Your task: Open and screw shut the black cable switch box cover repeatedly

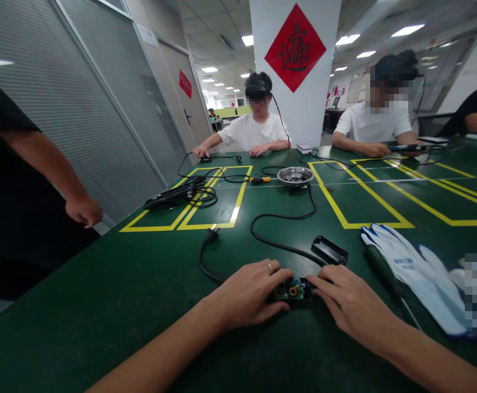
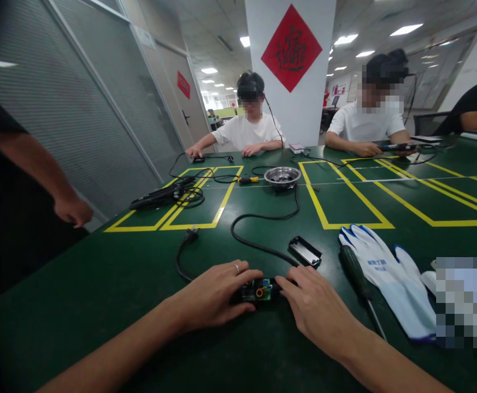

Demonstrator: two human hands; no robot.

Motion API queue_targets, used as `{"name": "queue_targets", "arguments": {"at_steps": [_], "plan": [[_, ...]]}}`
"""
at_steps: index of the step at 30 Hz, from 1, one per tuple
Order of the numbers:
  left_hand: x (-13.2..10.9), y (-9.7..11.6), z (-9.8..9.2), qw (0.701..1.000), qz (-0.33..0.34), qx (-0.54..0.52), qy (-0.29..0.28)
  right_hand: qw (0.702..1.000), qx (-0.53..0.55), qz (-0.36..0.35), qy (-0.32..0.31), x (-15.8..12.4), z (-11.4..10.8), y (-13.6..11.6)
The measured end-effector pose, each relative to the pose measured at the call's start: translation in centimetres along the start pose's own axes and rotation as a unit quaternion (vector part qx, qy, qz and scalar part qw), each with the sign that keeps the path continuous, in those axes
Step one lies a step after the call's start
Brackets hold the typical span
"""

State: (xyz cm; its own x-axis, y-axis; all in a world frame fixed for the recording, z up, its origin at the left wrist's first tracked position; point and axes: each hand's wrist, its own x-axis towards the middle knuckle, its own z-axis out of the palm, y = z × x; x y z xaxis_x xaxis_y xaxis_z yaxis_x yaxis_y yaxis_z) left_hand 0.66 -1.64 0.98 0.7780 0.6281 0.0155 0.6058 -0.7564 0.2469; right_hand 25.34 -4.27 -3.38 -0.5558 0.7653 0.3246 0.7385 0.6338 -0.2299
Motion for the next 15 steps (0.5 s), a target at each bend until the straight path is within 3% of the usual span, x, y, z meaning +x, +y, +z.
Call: {"name": "queue_targets", "arguments": {"at_steps": [6, 10, 15], "plan": [[-0.2, 0.6, -0.3, 1.0, 0.0, 0.03, -0.006, 0.997, -0.062, -0.029, -0.038, -0.2, 0.5, 0.5], [0.2, 1.1, 1.1, 0.999, 0.02, 0.029, 0.017, 0.992, -0.112, -0.049, -0.037, -0.1, 0.8, 0.1], [0.6, 1.1, 2.7, 0.999, 0.024, 0.023, -0.013, 0.996, -0.082, -0.022, -0.03, 0.6, -0.8, 0.1]]}}
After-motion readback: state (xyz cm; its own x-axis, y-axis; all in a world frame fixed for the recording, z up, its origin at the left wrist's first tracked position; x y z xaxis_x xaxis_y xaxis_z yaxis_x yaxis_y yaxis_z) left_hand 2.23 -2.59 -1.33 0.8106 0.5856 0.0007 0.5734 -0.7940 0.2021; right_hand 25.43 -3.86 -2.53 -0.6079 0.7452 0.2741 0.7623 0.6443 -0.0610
